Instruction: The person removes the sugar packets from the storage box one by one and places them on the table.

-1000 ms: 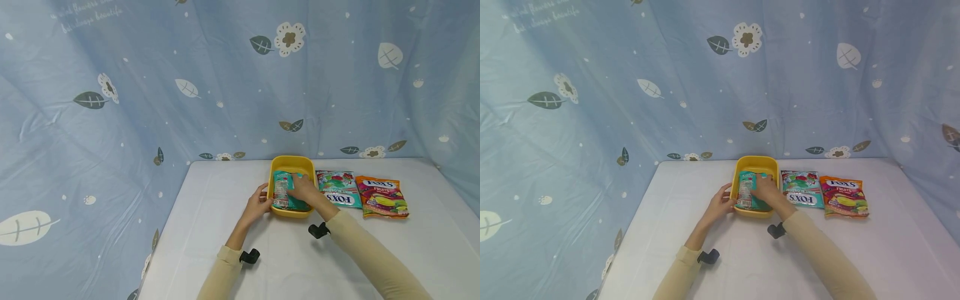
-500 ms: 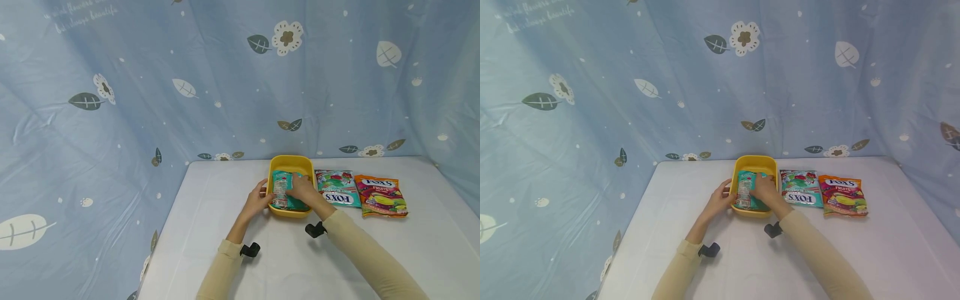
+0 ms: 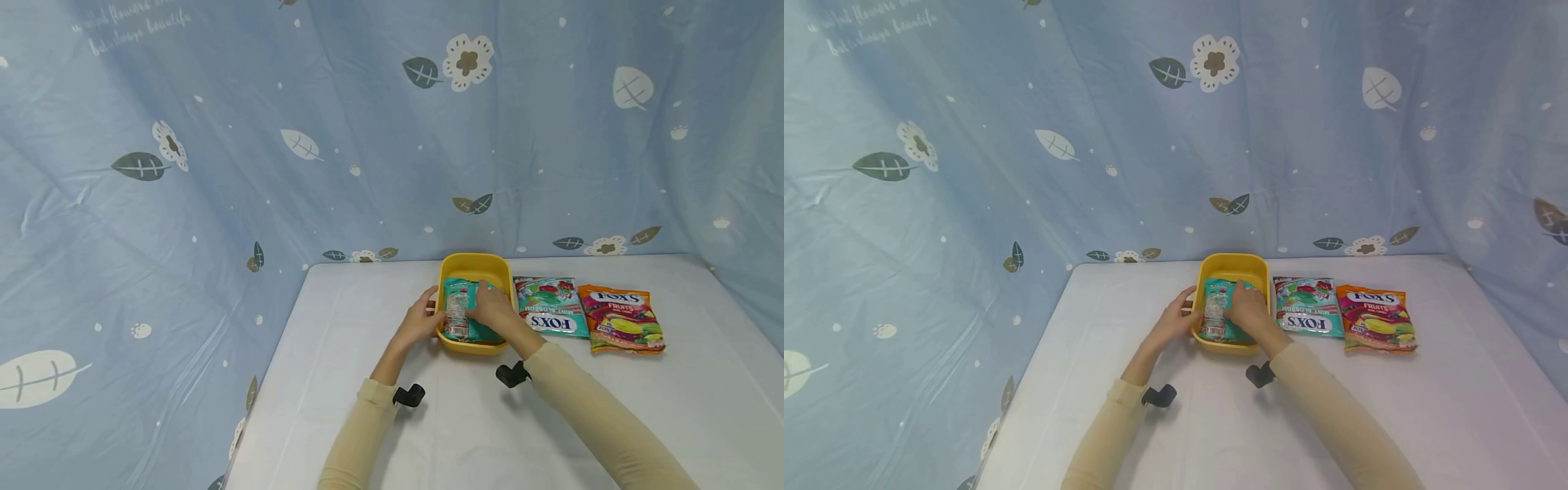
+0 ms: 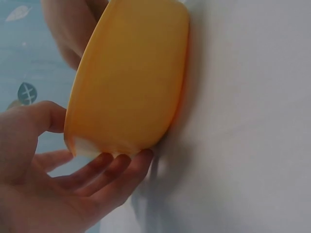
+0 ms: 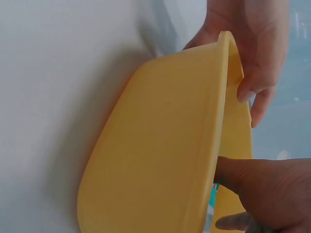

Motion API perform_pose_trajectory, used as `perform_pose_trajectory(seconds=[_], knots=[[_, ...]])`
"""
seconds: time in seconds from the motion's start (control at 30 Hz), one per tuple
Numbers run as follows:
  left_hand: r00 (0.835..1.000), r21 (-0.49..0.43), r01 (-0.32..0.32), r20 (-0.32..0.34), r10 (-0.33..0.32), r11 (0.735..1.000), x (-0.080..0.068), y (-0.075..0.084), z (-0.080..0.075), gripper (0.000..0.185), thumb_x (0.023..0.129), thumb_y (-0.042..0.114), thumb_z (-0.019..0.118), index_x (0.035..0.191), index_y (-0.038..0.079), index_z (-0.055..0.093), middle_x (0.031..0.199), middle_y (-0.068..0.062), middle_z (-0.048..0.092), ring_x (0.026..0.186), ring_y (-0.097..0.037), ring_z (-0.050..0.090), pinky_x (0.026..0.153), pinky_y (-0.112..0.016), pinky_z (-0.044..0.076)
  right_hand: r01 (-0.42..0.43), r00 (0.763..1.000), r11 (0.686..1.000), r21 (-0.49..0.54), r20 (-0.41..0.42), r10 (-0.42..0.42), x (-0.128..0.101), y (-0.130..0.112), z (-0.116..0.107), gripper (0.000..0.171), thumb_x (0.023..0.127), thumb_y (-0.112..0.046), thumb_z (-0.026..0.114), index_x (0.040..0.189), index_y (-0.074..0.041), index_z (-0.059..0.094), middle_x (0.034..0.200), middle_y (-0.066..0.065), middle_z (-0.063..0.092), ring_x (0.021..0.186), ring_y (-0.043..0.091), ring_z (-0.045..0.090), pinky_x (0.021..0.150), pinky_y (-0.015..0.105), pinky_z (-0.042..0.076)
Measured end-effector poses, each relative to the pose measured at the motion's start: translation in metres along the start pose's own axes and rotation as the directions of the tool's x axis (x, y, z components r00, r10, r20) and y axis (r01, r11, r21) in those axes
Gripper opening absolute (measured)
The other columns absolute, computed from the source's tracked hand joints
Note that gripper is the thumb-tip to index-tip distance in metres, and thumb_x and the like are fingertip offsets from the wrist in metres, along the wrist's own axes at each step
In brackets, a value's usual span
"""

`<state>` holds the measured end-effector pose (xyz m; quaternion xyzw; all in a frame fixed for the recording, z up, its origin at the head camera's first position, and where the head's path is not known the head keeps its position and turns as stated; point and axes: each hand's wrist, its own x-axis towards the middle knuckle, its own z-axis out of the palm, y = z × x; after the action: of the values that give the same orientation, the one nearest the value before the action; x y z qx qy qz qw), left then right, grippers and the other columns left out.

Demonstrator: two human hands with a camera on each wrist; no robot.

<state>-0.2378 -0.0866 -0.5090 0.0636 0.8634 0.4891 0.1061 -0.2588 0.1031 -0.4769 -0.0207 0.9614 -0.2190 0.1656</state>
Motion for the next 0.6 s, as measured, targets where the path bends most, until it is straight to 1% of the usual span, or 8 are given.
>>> perform_pose_trajectory(seconds=[0.03, 0.1, 0.17, 0.23, 0.3, 0.43, 0.53, 0.6], knots=[[1.0, 0.011, -0.001, 0.004, 0.0, 1.0, 0.001, 0.0, -0.001, 0.066, 0.094, 0.022, 0.058, 0.154, 0.018, 0.031, 0.127, -0.017, 0.059, 0.111, -0.027, 0.063, 0.085, -0.034, 0.06, -0.001, 1.0, 1.0, -0.005, 0.006, 0.001, 0.0, -0.001, 0.0, 0.087, 0.09, -0.033, 0.069, 0.149, 0.009, 0.02, 0.134, 0.038, 0.049, 0.122, 0.047, 0.05, 0.104, 0.058, 0.047], [1.0, 0.023, 0.003, 0.014, -0.003, 1.0, 0.002, 0.0, -0.003, 0.066, 0.094, 0.023, 0.058, 0.154, 0.018, 0.031, 0.127, -0.017, 0.059, 0.109, -0.026, 0.063, 0.081, -0.032, 0.061, 0.0, 1.0, 1.0, -0.017, 0.011, 0.0, -0.001, -0.002, -0.001, 0.086, 0.091, -0.033, 0.069, 0.148, 0.009, 0.022, 0.133, 0.037, 0.05, 0.121, 0.046, 0.051, 0.104, 0.057, 0.048], [0.999, 0.019, 0.009, 0.033, -0.01, 1.0, 0.003, 0.001, -0.004, 0.065, 0.094, 0.022, 0.057, 0.154, 0.018, 0.031, 0.127, -0.018, 0.058, 0.106, -0.025, 0.063, 0.072, -0.031, 0.062, -0.001, 1.0, 1.0, -0.023, 0.009, 0.001, -0.002, -0.002, -0.001, 0.084, 0.091, -0.034, 0.068, 0.148, 0.009, 0.024, 0.132, 0.037, 0.051, 0.119, 0.046, 0.052, 0.103, 0.056, 0.049], [0.998, 0.001, 0.022, 0.052, -0.022, 1.0, 0.004, 0.002, -0.006, 0.065, 0.094, 0.022, 0.057, 0.154, 0.018, 0.03, 0.128, -0.018, 0.057, 0.101, -0.024, 0.064, 0.064, -0.03, 0.062, -0.003, 1.0, 1.0, -0.021, 0.006, 0.003, -0.003, -0.002, 0.0, 0.082, 0.091, -0.034, 0.068, 0.147, 0.008, 0.026, 0.132, 0.037, 0.05, 0.118, 0.046, 0.052, 0.102, 0.057, 0.049], [0.997, -0.025, 0.034, 0.071, -0.032, 0.999, 0.005, 0.003, -0.008, 0.065, 0.095, 0.021, 0.057, 0.154, 0.019, 0.03, 0.128, -0.02, 0.056, 0.096, -0.024, 0.065, 0.06, -0.03, 0.062, -0.011, 1.0, 1.0, -0.003, 0.002, 0.011, -0.004, -0.002, 0.001, 0.082, 0.09, -0.035, 0.068, 0.149, 0.004, 0.025, 0.133, 0.039, 0.046, 0.118, 0.048, 0.051, 0.101, 0.058, 0.049], [0.994, -0.069, 0.059, 0.095, -0.052, 0.996, 0.006, 0.006, -0.012, 0.063, 0.095, 0.017, 0.056, 0.153, 0.02, 0.032, 0.131, -0.022, 0.053, 0.091, -0.024, 0.066, 0.061, -0.034, 0.063, -0.024, 1.0, 0.998, 0.055, -0.015, 0.025, -0.006, -0.003, 0.002, 0.085, 0.09, -0.035, 0.069, 0.153, -0.005, 0.02, 0.137, 0.042, 0.037, 0.119, 0.052, 0.049, 0.099, 0.062, 0.049], [0.992, -0.088, 0.075, 0.109, -0.065, 0.993, 0.006, 0.008, -0.014, 0.062, 0.096, 0.016, 0.056, 0.153, 0.02, 0.032, 0.132, -0.022, 0.052, 0.094, -0.026, 0.066, 0.063, -0.035, 0.064, -0.016, 0.999, 0.996, 0.088, -0.031, 0.019, -0.007, -0.003, 0.002, 0.085, 0.089, -0.033, 0.071, 0.154, -0.009, 0.021, 0.136, 0.041, 0.036, 0.114, 0.05, 0.051, 0.096, 0.061, 0.051], [0.991, -0.096, 0.081, 0.114, -0.07, 0.992, 0.005, 0.009, -0.015, 0.061, 0.096, 0.016, 0.056, 0.153, 0.02, 0.033, 0.132, -0.023, 0.052, 0.095, -0.028, 0.066, 0.063, -0.035, 0.064, -0.002, 0.999, 0.995, 0.099, -0.041, 0.006, -0.008, -0.002, 0.003, 0.085, 0.088, -0.032, 0.072, 0.153, -0.009, 0.022, 0.135, 0.04, 0.036, 0.11, 0.049, 0.053, 0.093, 0.06, 0.052]])
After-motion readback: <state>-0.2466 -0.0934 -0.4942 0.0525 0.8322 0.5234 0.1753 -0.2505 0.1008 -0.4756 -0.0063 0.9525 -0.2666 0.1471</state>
